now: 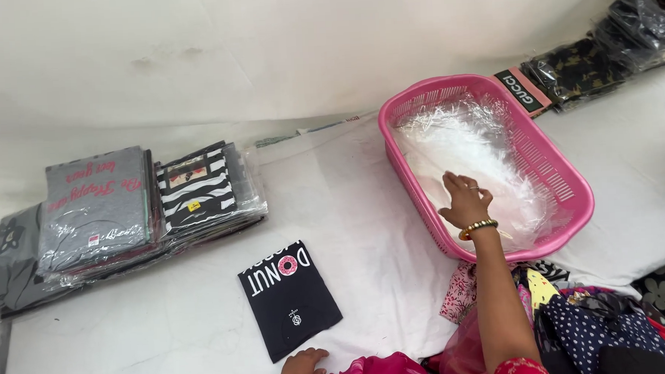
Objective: The person folds a striped top, a black t-shirt, and a pink striped top on a white table. They then place each folded item into a clear plastic bag and stack the packaged items on the table.
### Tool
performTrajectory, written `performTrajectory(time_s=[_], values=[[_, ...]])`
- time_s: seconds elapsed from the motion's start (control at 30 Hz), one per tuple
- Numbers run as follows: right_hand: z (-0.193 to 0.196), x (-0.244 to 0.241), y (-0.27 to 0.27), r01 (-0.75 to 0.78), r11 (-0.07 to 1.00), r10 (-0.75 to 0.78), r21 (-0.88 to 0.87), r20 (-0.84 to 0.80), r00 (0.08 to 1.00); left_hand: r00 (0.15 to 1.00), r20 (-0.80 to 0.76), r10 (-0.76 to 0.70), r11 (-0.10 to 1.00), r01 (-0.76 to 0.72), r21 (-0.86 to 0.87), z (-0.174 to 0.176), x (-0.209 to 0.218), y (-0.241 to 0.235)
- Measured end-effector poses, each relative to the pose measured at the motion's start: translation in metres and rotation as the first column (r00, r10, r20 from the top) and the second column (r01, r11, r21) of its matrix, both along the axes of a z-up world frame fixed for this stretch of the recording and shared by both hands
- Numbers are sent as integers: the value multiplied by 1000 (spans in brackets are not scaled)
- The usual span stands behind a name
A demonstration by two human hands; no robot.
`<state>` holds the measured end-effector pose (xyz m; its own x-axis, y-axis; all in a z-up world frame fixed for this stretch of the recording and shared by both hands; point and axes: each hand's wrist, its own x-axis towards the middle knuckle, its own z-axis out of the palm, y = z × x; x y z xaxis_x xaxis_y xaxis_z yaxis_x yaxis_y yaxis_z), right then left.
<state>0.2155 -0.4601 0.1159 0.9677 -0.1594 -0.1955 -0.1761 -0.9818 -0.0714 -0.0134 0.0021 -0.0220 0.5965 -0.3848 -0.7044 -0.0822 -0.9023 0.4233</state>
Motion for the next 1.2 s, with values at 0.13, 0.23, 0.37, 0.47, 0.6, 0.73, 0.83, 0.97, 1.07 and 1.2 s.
performTrajectory(time_s=[0.13,0.23,0.37,0.47,0.6,0.73,0.83,0.97,1.07,1.2], values=[[60,-32,56,-143,989,91,50,560,823,999,24,35,998,-34,-44,-1,-6,4],[31,-37,96,-238,925,-47,297,709,703,991,77,113,986,-103,-131,6,-1,0],[38,-62,187,-441,850,39,287,802,596,966,55,252,948,-235,-216,25,10,-13],[8,-88,252,-512,688,18,515,693,721,901,-63,429,805,-413,-426,13,16,-24],[0,-129,310,-387,527,240,756,305,922,582,-569,581,135,-758,-638,-42,29,-30],[1,-145,322,-492,427,491,758,263,831,162,-764,624,-326,-835,-443,-86,38,-15],[-62,-130,295,-568,492,515,659,306,801,-53,-777,627,-444,-844,-301,-89,43,4],[-88,-113,241,-431,619,440,656,165,883,-143,-727,672,-425,-878,-220,-104,60,23],[-73,-112,221,-405,788,474,464,-37,880,-86,-664,743,-329,-910,-251,-115,69,27],[-77,-133,218,-418,888,460,191,-376,805,16,-608,794,-254,-900,-355,-119,73,35]])
